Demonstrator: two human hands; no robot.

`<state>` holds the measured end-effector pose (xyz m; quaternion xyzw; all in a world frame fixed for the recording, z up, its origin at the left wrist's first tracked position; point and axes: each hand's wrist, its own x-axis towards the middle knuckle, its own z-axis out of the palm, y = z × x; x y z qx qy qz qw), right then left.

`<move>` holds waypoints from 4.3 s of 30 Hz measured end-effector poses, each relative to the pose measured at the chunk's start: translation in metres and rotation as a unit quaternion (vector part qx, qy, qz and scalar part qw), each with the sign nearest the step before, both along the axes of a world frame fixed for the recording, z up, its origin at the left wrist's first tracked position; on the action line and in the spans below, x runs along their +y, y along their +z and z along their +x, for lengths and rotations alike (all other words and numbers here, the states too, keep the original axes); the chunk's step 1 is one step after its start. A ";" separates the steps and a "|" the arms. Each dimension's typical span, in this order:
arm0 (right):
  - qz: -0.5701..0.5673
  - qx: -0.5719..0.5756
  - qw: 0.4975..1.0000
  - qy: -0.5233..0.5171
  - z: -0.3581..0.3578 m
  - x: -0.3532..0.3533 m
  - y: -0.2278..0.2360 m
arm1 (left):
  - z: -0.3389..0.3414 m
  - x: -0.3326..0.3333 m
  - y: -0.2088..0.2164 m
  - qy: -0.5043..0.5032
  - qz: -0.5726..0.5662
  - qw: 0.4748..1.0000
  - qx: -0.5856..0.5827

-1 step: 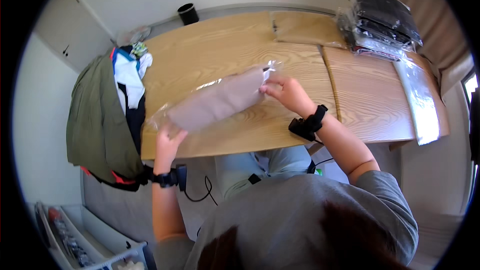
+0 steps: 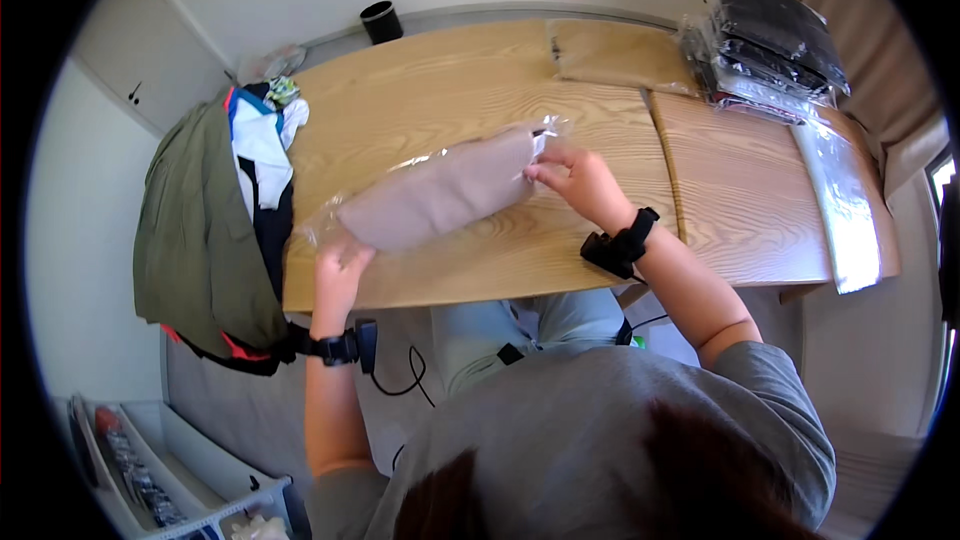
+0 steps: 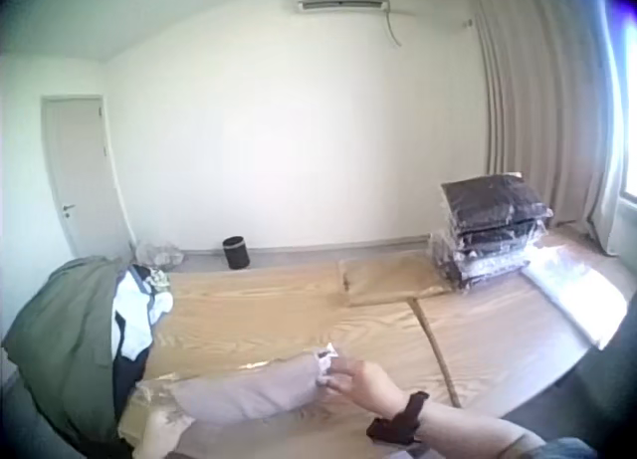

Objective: Folding items of clothing and placing them into clear plastic bags on a table.

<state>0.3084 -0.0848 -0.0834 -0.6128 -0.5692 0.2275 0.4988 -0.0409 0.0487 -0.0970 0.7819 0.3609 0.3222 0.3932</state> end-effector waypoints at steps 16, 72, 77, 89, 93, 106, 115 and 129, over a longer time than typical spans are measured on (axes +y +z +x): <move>-0.164 0.055 0.972 -0.161 0.060 -0.054 -0.011 | 0.060 -0.014 0.015 0.089 0.011 0.970 0.227; -0.123 -0.391 0.908 -0.083 -0.039 -0.032 -0.027 | 0.123 -0.023 0.002 -0.225 0.185 0.871 0.395; -0.084 -0.273 0.957 -0.054 -0.012 -0.041 -0.016 | 0.098 -0.006 -0.004 -0.238 0.003 0.965 0.107; -0.208 -0.060 0.945 -0.247 0.021 -0.056 -0.022 | 0.065 -0.020 -0.014 0.129 -0.150 0.971 0.134; -0.310 -0.014 0.943 -0.122 0.023 -0.056 -0.014 | 0.070 -0.022 -0.016 0.073 -0.230 0.959 0.148; 0.005 0.799 0.590 0.119 0.024 -0.075 -0.034 | 0.088 -0.061 -0.002 0.087 -0.408 0.882 -0.217; -0.141 0.759 0.631 0.074 -0.042 -0.048 -0.027 | 0.082 -0.073 -0.023 0.038 -0.442 0.834 -0.328; -0.130 0.597 0.789 0.062 0.014 0.016 0.064 | 0.046 -0.081 -0.056 0.170 -0.001 0.972 -0.163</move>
